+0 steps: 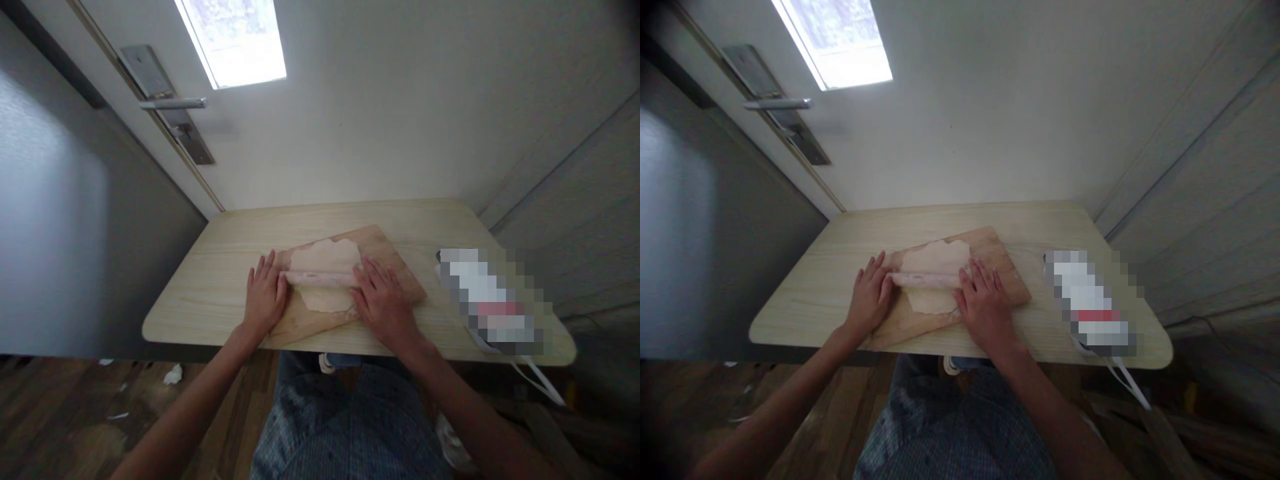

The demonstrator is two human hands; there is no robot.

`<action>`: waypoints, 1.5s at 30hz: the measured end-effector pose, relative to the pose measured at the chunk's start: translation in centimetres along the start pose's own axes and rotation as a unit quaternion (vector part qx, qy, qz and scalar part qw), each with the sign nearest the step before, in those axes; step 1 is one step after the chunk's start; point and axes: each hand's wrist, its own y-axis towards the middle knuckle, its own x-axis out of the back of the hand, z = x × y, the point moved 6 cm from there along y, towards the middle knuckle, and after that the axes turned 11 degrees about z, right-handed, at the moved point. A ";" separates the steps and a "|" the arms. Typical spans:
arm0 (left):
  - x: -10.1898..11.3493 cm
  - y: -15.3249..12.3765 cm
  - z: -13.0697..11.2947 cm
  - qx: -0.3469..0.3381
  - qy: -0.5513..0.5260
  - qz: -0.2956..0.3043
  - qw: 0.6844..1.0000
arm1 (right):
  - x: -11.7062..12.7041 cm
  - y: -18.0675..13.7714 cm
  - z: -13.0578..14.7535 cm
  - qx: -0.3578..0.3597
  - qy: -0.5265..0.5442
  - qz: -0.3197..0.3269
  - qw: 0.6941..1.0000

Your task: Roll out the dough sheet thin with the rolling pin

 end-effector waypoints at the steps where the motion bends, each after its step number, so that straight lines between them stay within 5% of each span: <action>1: 0.0 -0.7 -0.2 0.009 0.019 0.001 1.000 | 0.0 -0.5 0.2 0.002 -0.002 0.000 1.000; 9: -0.5 -2.0 -2.7 -0.024 0.100 0.018 0.995 | -0.4 -1.7 1.5 -0.002 -0.024 0.001 1.000; 21: -0.6 1.7 -5.3 -0.061 0.123 0.027 0.990 | -0.7 3.4 0.7 0.010 -0.018 0.019 1.000; 32: -0.9 8.1 -6.1 -0.070 0.057 0.079 0.993 | -1.2 9.8 0.3 -0.030 -0.028 0.054 0.998; 45: -2.0 14.6 -5.1 -0.001 0.006 0.146 0.989 | -2.4 16.6 -1.0 -0.018 -0.013 0.149 0.989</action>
